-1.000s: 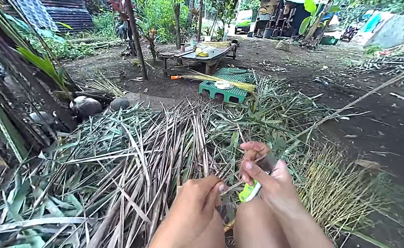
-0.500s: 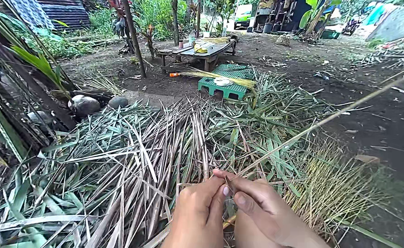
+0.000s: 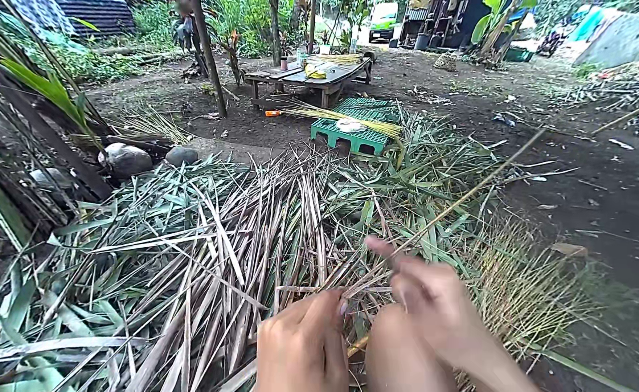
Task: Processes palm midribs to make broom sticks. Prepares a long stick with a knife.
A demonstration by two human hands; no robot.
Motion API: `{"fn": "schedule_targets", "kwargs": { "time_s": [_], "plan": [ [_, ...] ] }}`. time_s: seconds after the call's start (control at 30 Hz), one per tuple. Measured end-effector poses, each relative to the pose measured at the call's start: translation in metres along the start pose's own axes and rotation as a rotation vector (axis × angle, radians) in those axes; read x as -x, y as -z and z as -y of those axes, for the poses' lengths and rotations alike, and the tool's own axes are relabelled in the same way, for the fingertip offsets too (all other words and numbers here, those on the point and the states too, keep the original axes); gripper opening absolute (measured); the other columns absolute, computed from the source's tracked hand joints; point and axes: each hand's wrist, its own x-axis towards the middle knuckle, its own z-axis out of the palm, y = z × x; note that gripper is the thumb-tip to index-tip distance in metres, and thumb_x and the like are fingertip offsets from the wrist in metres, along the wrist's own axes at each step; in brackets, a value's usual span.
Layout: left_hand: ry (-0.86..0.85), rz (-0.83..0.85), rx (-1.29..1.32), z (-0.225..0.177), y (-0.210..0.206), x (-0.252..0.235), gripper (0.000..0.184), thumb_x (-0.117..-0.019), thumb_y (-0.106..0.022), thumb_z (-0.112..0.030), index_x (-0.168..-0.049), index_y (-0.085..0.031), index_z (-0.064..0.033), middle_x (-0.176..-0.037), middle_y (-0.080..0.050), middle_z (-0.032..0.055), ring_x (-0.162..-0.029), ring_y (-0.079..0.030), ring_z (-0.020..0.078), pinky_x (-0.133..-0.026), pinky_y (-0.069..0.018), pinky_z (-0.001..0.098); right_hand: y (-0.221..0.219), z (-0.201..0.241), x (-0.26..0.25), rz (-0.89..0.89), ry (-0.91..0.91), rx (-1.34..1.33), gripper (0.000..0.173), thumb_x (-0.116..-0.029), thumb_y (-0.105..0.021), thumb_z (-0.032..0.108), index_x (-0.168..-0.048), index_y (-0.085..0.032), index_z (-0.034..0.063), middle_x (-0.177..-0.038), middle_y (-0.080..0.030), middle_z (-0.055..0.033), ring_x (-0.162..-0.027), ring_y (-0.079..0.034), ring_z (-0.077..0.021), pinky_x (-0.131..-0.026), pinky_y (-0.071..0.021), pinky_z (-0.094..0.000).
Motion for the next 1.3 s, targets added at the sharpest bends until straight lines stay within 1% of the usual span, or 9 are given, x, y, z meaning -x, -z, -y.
{"fn": "schedule_targets", "kwargs": {
  "time_s": [0.07,0.2,0.37,0.5,0.7,0.8,0.97,1.1,1.3],
  "plan": [
    [-0.029,-0.034,-0.001,-0.002,-0.005,-0.003,0.031,-0.1042,-0.048,-0.018,-0.088,-0.071,-0.0035,-0.064,-0.063,0.0043,-0.055,-0.059,0.0114,-0.051,-0.0450,0.0263,-0.018,0.011,0.006,0.140,0.048,-0.136,0.055,-0.1092,-0.038,0.045,-0.136,-0.064,0.0039,-0.077,-0.066,-0.0022,-0.059,-0.048,0.0047,-0.056,-0.0420,-0.0120],
    [-0.081,-0.067,-0.023,-0.005,-0.002,-0.001,0.032,-0.1051,-0.047,-0.016,-0.086,-0.069,-0.0027,-0.062,-0.061,0.0051,-0.056,-0.058,0.0123,-0.051,-0.0444,0.0247,-0.020,0.014,0.005,0.186,0.105,-0.202,0.054,-0.1095,-0.039,0.043,-0.138,-0.062,0.0033,-0.074,-0.062,-0.0027,-0.058,-0.045,0.0053,-0.056,-0.0385,-0.0098],
    [-0.075,-0.044,-0.035,-0.005,0.002,0.003,0.034,-0.1062,-0.045,-0.018,-0.090,-0.071,-0.0025,-0.067,-0.067,0.0057,-0.060,-0.063,0.0119,-0.054,-0.0471,0.0256,0.003,0.003,-0.002,0.019,0.024,-0.178,0.055,-0.1092,-0.038,0.046,-0.136,-0.062,0.0037,-0.064,-0.045,0.0127,-0.053,-0.038,0.0107,-0.050,-0.0359,-0.0085],
    [-0.040,0.014,0.093,-0.010,0.000,-0.002,0.033,-0.1054,-0.047,-0.018,-0.084,-0.067,-0.0025,-0.061,-0.059,0.0048,-0.053,-0.055,0.0113,-0.049,-0.0426,0.0256,-0.014,0.013,0.003,0.189,0.075,-0.273,0.058,-0.1092,-0.038,0.047,-0.135,-0.063,0.0014,-0.081,-0.067,-0.0016,-0.062,-0.047,0.0091,-0.061,-0.0421,-0.0084],
    [0.056,0.204,0.431,-0.004,0.012,-0.006,0.038,-0.1097,-0.043,-0.019,-0.088,-0.067,0.0003,-0.061,-0.055,0.0008,-0.054,-0.047,-0.0005,-0.053,-0.0371,0.0162,-0.002,0.006,-0.003,0.143,0.031,-0.454,0.057,-0.1090,-0.039,0.046,-0.139,-0.058,0.0007,-0.061,-0.039,0.0144,-0.052,-0.034,0.0118,-0.049,-0.0314,-0.0071],
    [0.074,0.205,0.483,-0.003,0.012,-0.008,0.037,-0.1092,-0.045,-0.018,-0.085,-0.066,0.0002,-0.060,-0.051,-0.0017,-0.053,-0.043,-0.0028,-0.052,-0.0343,0.0144,-0.012,0.012,0.003,0.261,0.041,-0.443,0.056,-0.1093,-0.040,0.045,-0.134,-0.062,0.0001,-0.072,-0.058,0.0025,-0.059,-0.043,0.0085,-0.059,-0.0411,-0.0096],
    [0.055,0.210,0.471,-0.002,0.013,-0.008,0.038,-0.1099,-0.043,-0.019,-0.087,-0.066,-0.0001,-0.061,-0.053,-0.0011,-0.054,-0.043,-0.0024,-0.052,-0.0343,0.0148,0.000,0.006,-0.006,0.172,0.040,-0.476,0.055,-0.1086,-0.041,0.046,-0.140,-0.058,0.0036,-0.061,-0.042,0.0145,-0.053,-0.036,0.0120,-0.051,-0.0331,-0.0071],
    [0.058,0.199,0.435,-0.004,0.011,-0.009,0.035,-0.1081,-0.046,-0.016,-0.083,-0.065,0.0001,-0.060,-0.052,-0.0001,-0.053,-0.045,-0.0012,-0.051,-0.0355,0.0154,-0.010,0.012,0.001,0.256,0.037,-0.445,0.055,-0.1093,-0.040,0.045,-0.137,-0.061,0.0024,-0.071,-0.056,0.0045,-0.059,-0.041,0.0092,-0.057,-0.0383,-0.0088],
    [0.066,0.199,0.393,-0.006,0.013,-0.007,0.035,-0.1081,-0.046,-0.016,-0.086,-0.068,0.0009,-0.061,-0.056,0.0019,-0.054,-0.048,0.0008,-0.053,-0.0382,0.0170,0.002,0.007,-0.003,0.219,-0.077,-0.593,0.054,-0.1070,-0.043,0.049,-0.138,-0.060,0.0079,-0.062,-0.047,0.0165,-0.053,-0.039,0.0129,-0.051,-0.0355,-0.0074]
  ]
}}
